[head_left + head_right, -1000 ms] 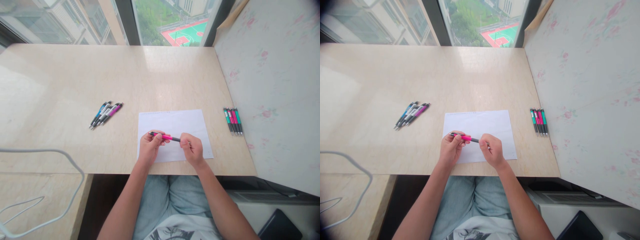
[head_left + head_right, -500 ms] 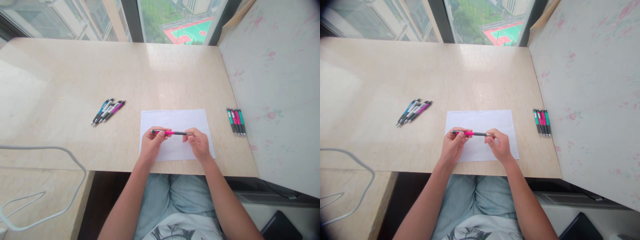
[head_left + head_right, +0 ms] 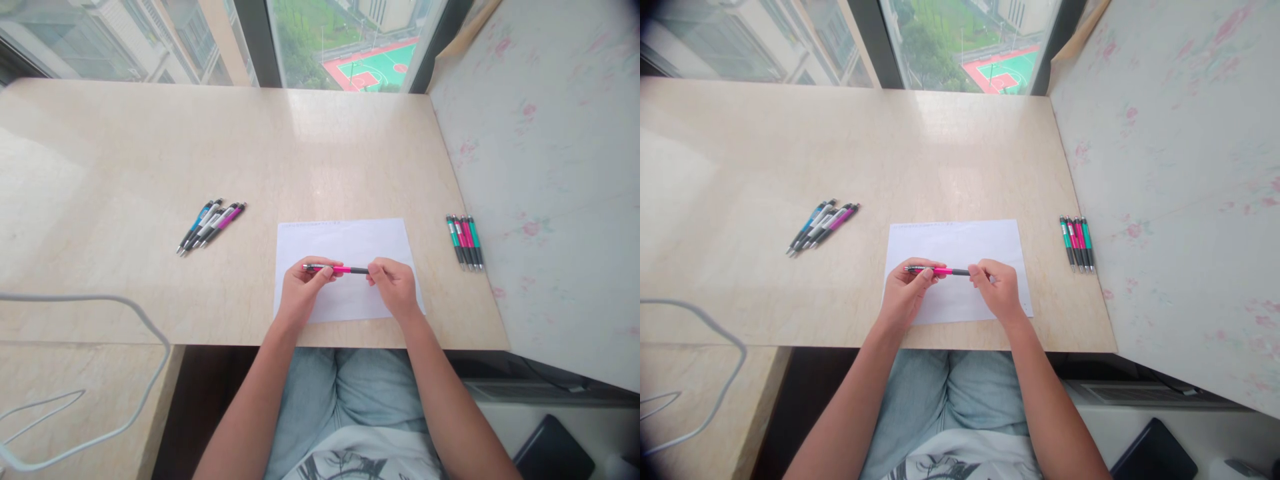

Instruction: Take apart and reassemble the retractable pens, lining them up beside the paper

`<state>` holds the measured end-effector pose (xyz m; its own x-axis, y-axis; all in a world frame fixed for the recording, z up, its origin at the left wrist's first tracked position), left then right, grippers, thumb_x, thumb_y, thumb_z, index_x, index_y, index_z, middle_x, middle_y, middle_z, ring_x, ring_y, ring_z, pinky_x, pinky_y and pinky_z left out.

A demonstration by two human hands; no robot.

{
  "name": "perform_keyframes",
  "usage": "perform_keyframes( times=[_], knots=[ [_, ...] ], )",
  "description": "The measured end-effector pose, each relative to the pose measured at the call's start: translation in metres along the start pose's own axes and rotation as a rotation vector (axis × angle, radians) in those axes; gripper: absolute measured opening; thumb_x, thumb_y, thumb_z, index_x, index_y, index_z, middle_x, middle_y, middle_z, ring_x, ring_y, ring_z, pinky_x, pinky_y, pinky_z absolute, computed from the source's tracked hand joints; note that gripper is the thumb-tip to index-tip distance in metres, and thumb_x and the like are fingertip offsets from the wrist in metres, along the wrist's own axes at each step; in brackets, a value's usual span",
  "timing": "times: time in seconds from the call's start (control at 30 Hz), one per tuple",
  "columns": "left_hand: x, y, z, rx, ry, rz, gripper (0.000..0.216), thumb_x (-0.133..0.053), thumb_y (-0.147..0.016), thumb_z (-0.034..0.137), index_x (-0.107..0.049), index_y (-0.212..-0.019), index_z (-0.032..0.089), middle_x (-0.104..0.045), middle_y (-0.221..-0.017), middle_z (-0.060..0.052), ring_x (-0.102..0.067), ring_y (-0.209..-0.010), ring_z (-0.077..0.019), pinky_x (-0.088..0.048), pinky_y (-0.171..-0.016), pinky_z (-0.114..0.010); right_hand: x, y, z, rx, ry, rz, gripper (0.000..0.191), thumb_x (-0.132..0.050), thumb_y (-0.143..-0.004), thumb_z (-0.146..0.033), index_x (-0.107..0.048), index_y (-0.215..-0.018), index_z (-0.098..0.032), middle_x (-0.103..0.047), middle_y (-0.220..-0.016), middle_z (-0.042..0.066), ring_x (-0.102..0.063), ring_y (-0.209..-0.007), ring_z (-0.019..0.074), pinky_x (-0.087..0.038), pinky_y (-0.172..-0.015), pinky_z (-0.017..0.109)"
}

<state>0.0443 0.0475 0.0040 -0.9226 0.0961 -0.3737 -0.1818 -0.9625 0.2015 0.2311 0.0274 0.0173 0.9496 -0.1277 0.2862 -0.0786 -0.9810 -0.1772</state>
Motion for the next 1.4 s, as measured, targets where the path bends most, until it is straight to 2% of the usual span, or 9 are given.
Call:
perform_keyframes(
  times=[0.13, 0.2, 0.3, 0.43, 0.97, 1.17, 1.27, 1.33, 1.4],
  knots=[
    [0.001, -0.001, 0.001, -0.010, 0.027, 0.022, 0.014, -0.078, -0.081, 0.030, -0.076, -0.089, 0.019, -0.077, -0.091, -0.006, -0.069, -0.077, -0.0131, -0.054, -0.073, -0.024, -0.001, 0.001, 0.000, 0.028, -0.079, 0.006, 0.014, -0.066, -0.089, -0.037, -0.064, -0.090, -0.023, -0.067, -0.085, 0.003, -0.062, -0.076, 0.0162, -0.047, -0.059, 0.026],
    [0.002, -0.001, 0.001, -0.019, 0.031, 0.025, 0.014, -0.078, -0.080, 0.031, -0.076, -0.088, 0.019, -0.077, -0.090, -0.006, -0.069, -0.077, -0.0132, -0.054, -0.073, -0.024, -0.003, 0.001, 0.002, 0.011, -0.148, -0.012, 0.027, -0.071, -0.084, -0.038, -0.061, -0.105, -0.024, -0.068, -0.094, 0.004, -0.065, -0.086, 0.0184, -0.048, -0.057, 0.025],
    [0.000, -0.001, 0.001, -0.019, 0.005, 0.003, 0.014, -0.078, -0.080, 0.031, -0.076, -0.087, 0.018, -0.077, -0.091, -0.007, -0.070, -0.078, -0.0145, -0.056, -0.075, -0.026, -0.004, 0.002, 0.004, -0.033, -0.121, -0.049, 0.023, -0.061, -0.092, -0.044, -0.063, -0.089, -0.021, -0.066, -0.075, 0.002, -0.063, -0.070, 0.0157, -0.046, -0.056, 0.026],
    [-0.001, 0.000, 0.000, -0.016, 0.005, -0.011, 0.014, -0.078, -0.081, 0.030, -0.076, -0.089, 0.018, -0.077, -0.094, -0.008, -0.071, -0.080, -0.0153, -0.056, -0.077, -0.027, 0.001, 0.002, 0.000, -0.024, 0.014, -0.028, 0.045, -0.047, -0.099, -0.042, -0.058, -0.062, -0.020, -0.059, -0.058, 0.000, -0.054, -0.055, 0.0120, -0.044, -0.058, 0.027],
    [0.003, -0.001, 0.000, -0.017, 0.025, 0.040, 0.014, -0.079, -0.080, 0.031, -0.076, -0.089, 0.020, -0.077, -0.090, -0.006, -0.070, -0.079, -0.0142, -0.055, -0.076, -0.026, 0.003, 0.003, -0.006, 0.162, -0.019, 0.098, 0.003, -0.070, -0.087, -0.022, -0.071, -0.087, -0.024, -0.073, -0.085, 0.002, -0.067, -0.076, 0.0157, -0.053, -0.064, 0.028],
    [0.004, -0.001, -0.001, -0.017, 0.035, 0.039, 0.014, -0.078, -0.081, 0.031, -0.076, -0.089, 0.020, -0.077, -0.090, -0.006, -0.069, -0.079, -0.0133, -0.055, -0.075, -0.024, 0.001, 0.000, -0.004, 0.071, -0.190, 0.033, 0.037, -0.074, -0.082, -0.029, -0.063, -0.117, -0.028, -0.069, -0.114, 0.007, -0.067, -0.099, 0.0203, -0.056, -0.065, 0.029],
    [0.003, -0.001, 0.000, -0.011, 0.025, 0.044, 0.014, -0.078, -0.081, 0.031, -0.075, -0.088, 0.019, -0.077, -0.089, -0.006, -0.069, -0.077, -0.0133, -0.055, -0.074, -0.025, -0.001, 0.001, -0.001, 0.010, -0.102, -0.019, 0.016, -0.061, -0.093, -0.037, -0.068, -0.096, -0.023, -0.072, -0.089, 0.004, -0.067, -0.077, 0.0163, -0.053, -0.063, 0.029],
    [0.003, -0.001, -0.001, -0.003, 0.026, 0.052, 0.014, -0.078, -0.081, 0.031, -0.075, -0.087, 0.019, -0.077, -0.089, -0.006, -0.070, -0.077, -0.0138, -0.055, -0.075, -0.026, -0.002, 0.002, 0.000, -0.002, -0.009, -0.047, 0.035, -0.051, -0.098, -0.038, -0.064, -0.071, -0.021, -0.066, -0.067, 0.002, -0.062, -0.063, 0.0141, -0.051, -0.062, 0.029],
    [0.004, -0.001, -0.002, 0.007, 0.043, 0.066, 0.014, -0.078, -0.080, 0.031, -0.074, -0.087, 0.019, -0.077, -0.089, -0.006, -0.070, -0.078, -0.0137, -0.055, -0.076, -0.025, -0.003, 0.003, 0.001, 0.001, 0.017, -0.048, 0.033, -0.054, -0.097, -0.038, -0.064, -0.070, -0.021, -0.067, -0.067, 0.002, -0.062, -0.064, 0.0147, -0.051, -0.063, 0.030]
  ],
)
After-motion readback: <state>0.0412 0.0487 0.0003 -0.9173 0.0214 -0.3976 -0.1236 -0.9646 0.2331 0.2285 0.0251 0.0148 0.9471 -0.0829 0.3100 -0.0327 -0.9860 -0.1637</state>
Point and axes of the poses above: each hand's wrist, its own y-axis away from the middle knuckle, its own x-axis out of the back of the hand, z = x × y, the point moved 6 cm from there along -y, towards the middle knuckle
